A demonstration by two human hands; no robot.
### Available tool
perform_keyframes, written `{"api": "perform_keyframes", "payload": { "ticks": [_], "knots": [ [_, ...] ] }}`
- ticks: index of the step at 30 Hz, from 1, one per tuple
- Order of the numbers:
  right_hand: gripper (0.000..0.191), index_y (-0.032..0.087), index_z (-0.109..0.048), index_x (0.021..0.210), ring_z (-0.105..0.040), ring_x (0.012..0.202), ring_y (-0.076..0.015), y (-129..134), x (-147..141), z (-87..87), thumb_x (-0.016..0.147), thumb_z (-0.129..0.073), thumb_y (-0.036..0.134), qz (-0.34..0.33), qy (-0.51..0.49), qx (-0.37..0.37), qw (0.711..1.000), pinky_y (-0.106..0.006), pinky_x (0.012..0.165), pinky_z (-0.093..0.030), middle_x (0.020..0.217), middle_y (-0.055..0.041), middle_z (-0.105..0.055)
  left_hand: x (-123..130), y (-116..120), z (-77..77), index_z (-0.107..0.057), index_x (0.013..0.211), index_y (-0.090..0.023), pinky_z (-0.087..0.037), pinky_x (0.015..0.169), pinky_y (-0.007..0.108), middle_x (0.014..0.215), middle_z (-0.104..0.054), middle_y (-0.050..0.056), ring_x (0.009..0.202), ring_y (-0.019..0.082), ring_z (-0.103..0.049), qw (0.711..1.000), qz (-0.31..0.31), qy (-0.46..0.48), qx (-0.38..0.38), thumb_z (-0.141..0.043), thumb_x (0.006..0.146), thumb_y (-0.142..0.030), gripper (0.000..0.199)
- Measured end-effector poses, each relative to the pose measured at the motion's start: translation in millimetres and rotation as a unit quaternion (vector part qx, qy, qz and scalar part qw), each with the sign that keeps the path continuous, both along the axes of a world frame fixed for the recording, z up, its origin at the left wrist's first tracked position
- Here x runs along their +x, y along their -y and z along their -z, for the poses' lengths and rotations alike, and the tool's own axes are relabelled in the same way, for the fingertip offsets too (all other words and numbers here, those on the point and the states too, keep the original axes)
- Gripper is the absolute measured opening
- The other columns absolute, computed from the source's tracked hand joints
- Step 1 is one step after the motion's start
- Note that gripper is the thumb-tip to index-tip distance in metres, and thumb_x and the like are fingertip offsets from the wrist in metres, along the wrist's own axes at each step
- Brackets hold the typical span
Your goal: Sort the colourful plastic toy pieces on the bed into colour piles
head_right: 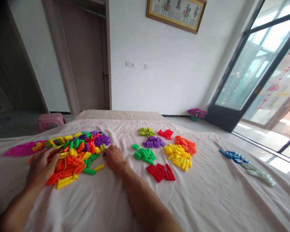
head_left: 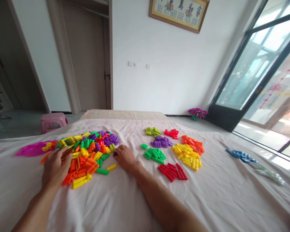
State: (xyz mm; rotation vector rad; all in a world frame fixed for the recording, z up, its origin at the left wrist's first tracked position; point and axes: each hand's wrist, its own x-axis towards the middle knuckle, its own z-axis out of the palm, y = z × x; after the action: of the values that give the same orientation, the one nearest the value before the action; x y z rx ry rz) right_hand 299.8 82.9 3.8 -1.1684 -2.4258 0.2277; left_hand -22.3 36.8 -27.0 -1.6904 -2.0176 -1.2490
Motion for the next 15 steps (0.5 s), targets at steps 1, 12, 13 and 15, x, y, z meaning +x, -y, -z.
{"api": "perform_keyframes", "payload": {
  "ticks": [1, 12, 13, 15],
  "knots": [
    [0.030, 0.025, -0.068, 0.118, -0.057, 0.113, -0.0229, 1.1, 1.2, -1.0, 0.089, -0.063, 0.027, 0.008, 0.001, 0.004, 1.000, -0.034, 0.098, -0.045, 0.119, -0.0082, -0.064, -0.6, -0.3, 0.5, -0.063, 0.124, -0.014, -0.040, 0.111, 0.049, 0.120, -0.062, 0.017, 0.119, 0.033, -0.053, 1.000, 0.001, -0.003, 0.003, -0.043, 0.090, -0.049, 0.052],
    [0.034, 0.022, -0.069, 0.118, -0.058, 0.109, -0.0226, -31.2, 69.8, -41.3, 0.085, -0.066, 0.023, 0.176, -0.116, 0.054, 0.976, -0.033, 0.097, -0.043, 0.115, -0.0083, -0.067, -2.2, 0.5, 1.5, -0.063, 0.123, -0.015, -0.042, 0.109, 0.050, 0.119, -0.062, 0.017, 0.117, 0.035, -0.054, 1.000, 0.004, -0.003, -0.001, -0.043, 0.090, -0.050, 0.052],
    [0.035, 0.022, -0.069, 0.119, -0.058, 0.110, -0.0232, -36.6, 82.4, -45.0, 0.084, -0.066, 0.023, 0.211, -0.117, 0.054, 0.969, -0.034, 0.098, -0.043, 0.116, -0.0084, -0.067, -2.0, 0.5, 1.4, -0.063, 0.123, -0.016, -0.042, 0.109, 0.050, 0.118, -0.062, 0.017, 0.117, 0.035, -0.054, 1.000, 0.004, -0.002, 0.000, -0.043, 0.090, -0.050, 0.052],
    [0.037, 0.022, -0.068, 0.122, -0.058, 0.112, -0.0244, -45.6, 108.1, -48.9, 0.085, -0.066, 0.025, 0.283, -0.108, 0.049, 0.952, -0.035, 0.100, -0.042, 0.119, -0.0089, -0.067, -1.6, 0.2, 1.0, -0.063, 0.123, -0.016, -0.042, 0.109, 0.050, 0.119, -0.062, 0.017, 0.118, 0.035, -0.053, 1.000, 0.003, 0.000, 0.001, -0.042, 0.090, -0.050, 0.052]
  ]
}}
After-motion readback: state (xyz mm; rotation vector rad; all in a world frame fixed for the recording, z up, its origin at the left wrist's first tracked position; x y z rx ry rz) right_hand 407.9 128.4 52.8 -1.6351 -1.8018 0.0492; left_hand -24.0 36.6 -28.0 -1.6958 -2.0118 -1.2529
